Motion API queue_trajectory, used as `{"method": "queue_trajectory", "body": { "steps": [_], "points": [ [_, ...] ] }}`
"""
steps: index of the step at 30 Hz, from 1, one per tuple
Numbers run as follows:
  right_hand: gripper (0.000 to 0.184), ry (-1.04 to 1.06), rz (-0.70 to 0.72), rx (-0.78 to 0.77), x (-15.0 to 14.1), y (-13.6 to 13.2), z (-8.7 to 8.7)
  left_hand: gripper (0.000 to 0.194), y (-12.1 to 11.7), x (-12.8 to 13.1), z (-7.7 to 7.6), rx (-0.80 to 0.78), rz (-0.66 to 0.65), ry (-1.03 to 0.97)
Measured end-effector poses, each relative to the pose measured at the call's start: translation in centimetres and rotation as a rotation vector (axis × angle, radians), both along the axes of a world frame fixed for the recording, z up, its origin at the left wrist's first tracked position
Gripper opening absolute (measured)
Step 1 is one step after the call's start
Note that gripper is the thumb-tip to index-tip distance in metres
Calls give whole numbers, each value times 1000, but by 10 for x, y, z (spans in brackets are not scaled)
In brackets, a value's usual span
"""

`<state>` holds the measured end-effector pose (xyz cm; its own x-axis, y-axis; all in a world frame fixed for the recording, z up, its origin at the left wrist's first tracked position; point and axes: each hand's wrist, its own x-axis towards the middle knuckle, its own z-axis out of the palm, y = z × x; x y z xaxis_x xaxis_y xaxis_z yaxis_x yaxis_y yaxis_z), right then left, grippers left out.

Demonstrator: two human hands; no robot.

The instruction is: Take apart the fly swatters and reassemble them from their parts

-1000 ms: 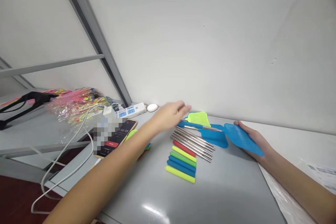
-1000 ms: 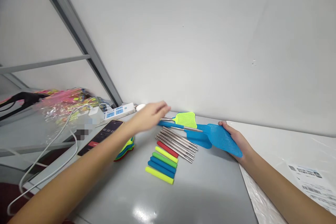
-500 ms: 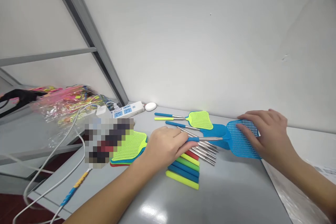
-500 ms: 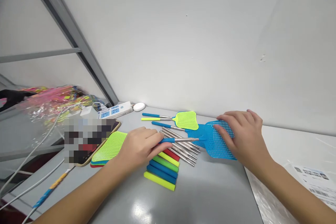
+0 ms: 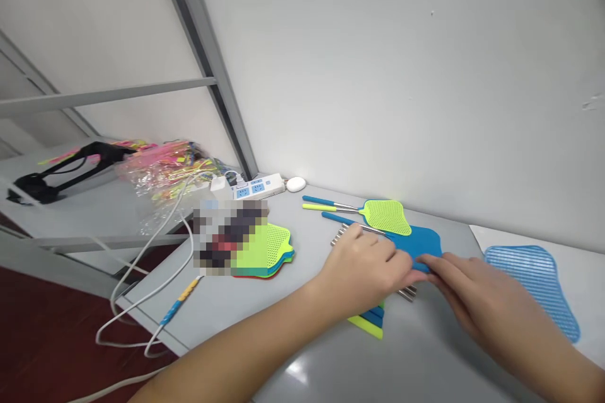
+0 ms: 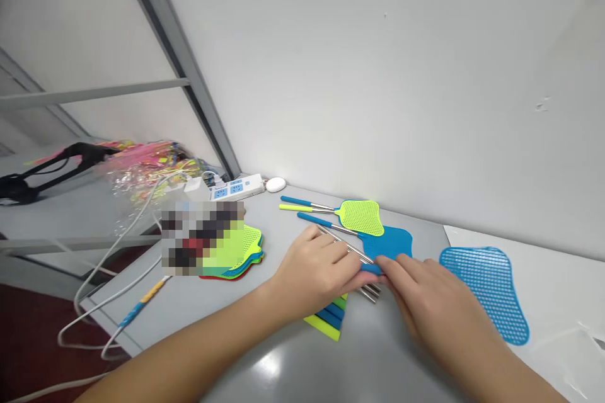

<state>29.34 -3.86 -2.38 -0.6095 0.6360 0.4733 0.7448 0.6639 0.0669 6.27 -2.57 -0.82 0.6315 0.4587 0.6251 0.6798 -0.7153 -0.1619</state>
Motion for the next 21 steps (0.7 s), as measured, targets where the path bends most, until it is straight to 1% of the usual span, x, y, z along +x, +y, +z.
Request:
{"method": "queue_trajectory", "body": {
  "steps": [3, 6, 8, 10, 11, 13, 15, 17, 19, 21],
  "points": [
    [28, 38, -135, -64, 9, 3, -3, 33, 9, 18, 13, -60, 44, 65],
    [29, 50, -253, -86, 23, 10, -6, 14, 18, 40, 32, -168, 79, 145],
    [28, 36, -285, -91, 32, 16, -5, 6, 23, 51, 43, -249, 61, 209],
    [28, 21, -279, -81, 38, 20, -3, 7, 24, 55, 47, -277, 20, 224],
    [28, 12, -259, -64, 41, 22, -3, 10, 23, 55, 46, -284, 8, 213],
    [26, -27, -172, -28, 42, 22, -5, 20, 16, 49, 40, -325, 18, 188],
    [23, -78, -52, 10, 39, 18, -10, 32, 2, 38, 32, -435, 75, 207],
    [24, -120, 61, 48, 34, 11, -17, 41, -16, 24, 28, -566, 132, 227],
    [29, -137, 142, 95, 28, 2, -20, 43, -34, 11, 30, -677, 162, 198],
    [33, -136, 209, 141, 20, -7, -18, 37, -48, 0, 36, -774, 156, 169]
  ]
}}
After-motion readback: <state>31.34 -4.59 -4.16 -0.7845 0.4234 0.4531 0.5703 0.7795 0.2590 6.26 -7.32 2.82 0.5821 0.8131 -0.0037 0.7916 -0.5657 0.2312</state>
